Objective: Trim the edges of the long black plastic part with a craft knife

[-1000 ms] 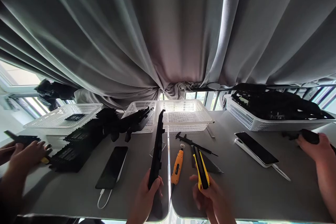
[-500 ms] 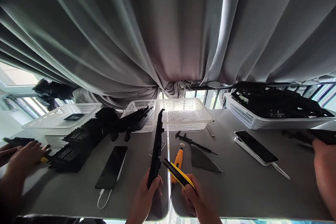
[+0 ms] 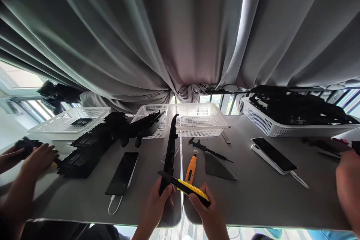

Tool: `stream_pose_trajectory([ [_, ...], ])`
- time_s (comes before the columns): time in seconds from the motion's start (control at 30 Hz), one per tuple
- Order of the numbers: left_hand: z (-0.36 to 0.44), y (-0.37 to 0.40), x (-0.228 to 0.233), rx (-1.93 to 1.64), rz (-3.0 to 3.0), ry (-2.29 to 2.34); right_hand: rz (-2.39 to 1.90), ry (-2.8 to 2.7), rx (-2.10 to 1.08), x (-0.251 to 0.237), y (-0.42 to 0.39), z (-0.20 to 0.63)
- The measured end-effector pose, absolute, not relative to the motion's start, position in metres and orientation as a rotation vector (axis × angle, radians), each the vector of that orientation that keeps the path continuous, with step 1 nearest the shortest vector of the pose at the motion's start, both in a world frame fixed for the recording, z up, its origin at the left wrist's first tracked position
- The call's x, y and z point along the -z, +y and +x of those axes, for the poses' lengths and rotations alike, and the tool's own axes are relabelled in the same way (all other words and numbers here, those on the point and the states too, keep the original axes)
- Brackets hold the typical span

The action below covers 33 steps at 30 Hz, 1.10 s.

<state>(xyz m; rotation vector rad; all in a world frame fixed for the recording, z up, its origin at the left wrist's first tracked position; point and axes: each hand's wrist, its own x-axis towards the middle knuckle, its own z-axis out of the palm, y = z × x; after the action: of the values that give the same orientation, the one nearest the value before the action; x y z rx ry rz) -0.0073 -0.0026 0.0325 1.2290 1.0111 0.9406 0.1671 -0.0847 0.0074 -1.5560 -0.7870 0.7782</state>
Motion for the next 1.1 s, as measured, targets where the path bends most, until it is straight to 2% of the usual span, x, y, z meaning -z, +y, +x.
stream_pose_trajectory([
  [0.2,-0.015,0.001,-0.037,-0.986,1.047,0.828,-1.299,-0.605,-0.997,-0.009,-0.075,0.187],
  [0.4,-0.022,0.006,-0.031,-0.818,0.992,0.623,-1.325,-0.815,-0.960,-0.019,-0.066,0.217],
  [0.73,-0.021,0.007,-0.032,-0.843,0.929,0.753,-1.577,-1.051,-0.823,-0.012,-0.082,0.214],
  [1.1,-0.019,0.005,-0.039,-0.873,0.948,0.804,-1.623,-0.936,-0.636,-0.007,-0.085,0.204],
])
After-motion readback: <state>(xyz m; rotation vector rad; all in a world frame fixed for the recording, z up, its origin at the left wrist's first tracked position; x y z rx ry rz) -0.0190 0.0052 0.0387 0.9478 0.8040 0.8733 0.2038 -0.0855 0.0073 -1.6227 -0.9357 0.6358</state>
